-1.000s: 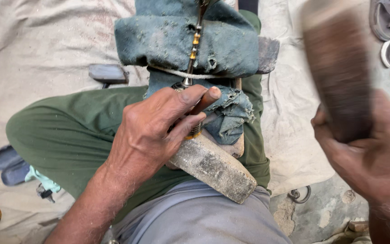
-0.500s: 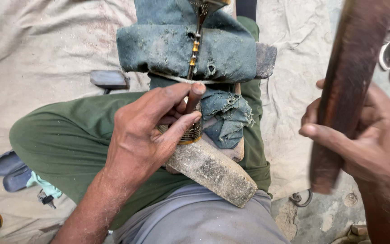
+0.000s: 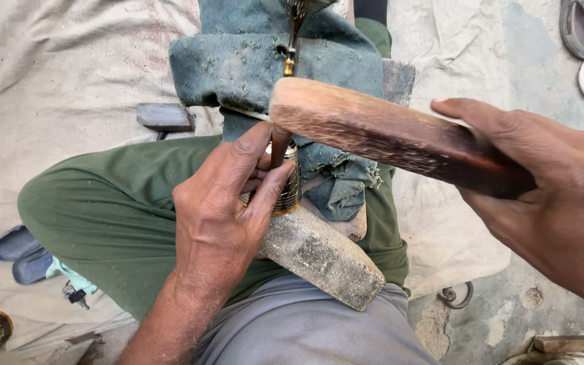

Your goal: The person sits cross-legged on the ground with a stone on their lap and hammers a small punch against the engraved bell-shaped base of a brass ornament, rotating the ornament between strikes to work the pattern around its surface.

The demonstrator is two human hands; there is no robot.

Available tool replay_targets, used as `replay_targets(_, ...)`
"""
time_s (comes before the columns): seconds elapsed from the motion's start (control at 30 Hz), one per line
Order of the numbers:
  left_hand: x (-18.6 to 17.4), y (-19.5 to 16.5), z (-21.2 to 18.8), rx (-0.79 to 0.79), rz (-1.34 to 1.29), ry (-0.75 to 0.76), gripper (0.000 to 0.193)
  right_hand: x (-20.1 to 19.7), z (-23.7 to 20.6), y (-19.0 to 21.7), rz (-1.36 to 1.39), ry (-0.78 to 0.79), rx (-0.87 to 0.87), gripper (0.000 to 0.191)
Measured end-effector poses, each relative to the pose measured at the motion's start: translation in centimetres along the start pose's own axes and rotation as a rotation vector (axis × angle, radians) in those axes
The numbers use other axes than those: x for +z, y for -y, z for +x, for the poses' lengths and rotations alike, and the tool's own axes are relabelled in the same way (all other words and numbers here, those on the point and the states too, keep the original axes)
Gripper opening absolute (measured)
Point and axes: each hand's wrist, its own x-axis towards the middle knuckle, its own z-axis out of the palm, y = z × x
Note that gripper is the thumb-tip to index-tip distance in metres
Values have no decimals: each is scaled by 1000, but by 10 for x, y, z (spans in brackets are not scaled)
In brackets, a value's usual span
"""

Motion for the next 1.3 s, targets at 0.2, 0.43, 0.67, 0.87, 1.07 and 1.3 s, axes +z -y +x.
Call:
replay_targets(0.2,1,3,-1,31,25,-14,44,-3,11,1,124,50,-40,59)
replay_targets(0.43,0,3,-2,45,26,-10,42,-3,11,2,41,29,-71,60)
replay_targets(0.67,-2,2,-2,84,105,9,38,-2,2,0,-51,44,-24,62)
replay_targets(0.87,-3,3,0,82,49,18,45,-1,1,-13,171,-50,32,31)
replay_targets(1.07,-1,5,0,80,30,-12,42,-6,4,0,-92,46,-33,59)
replay_targets(1.3,-2,5,0,112,74,12,39,-11,15,8,15,29,-20,60)
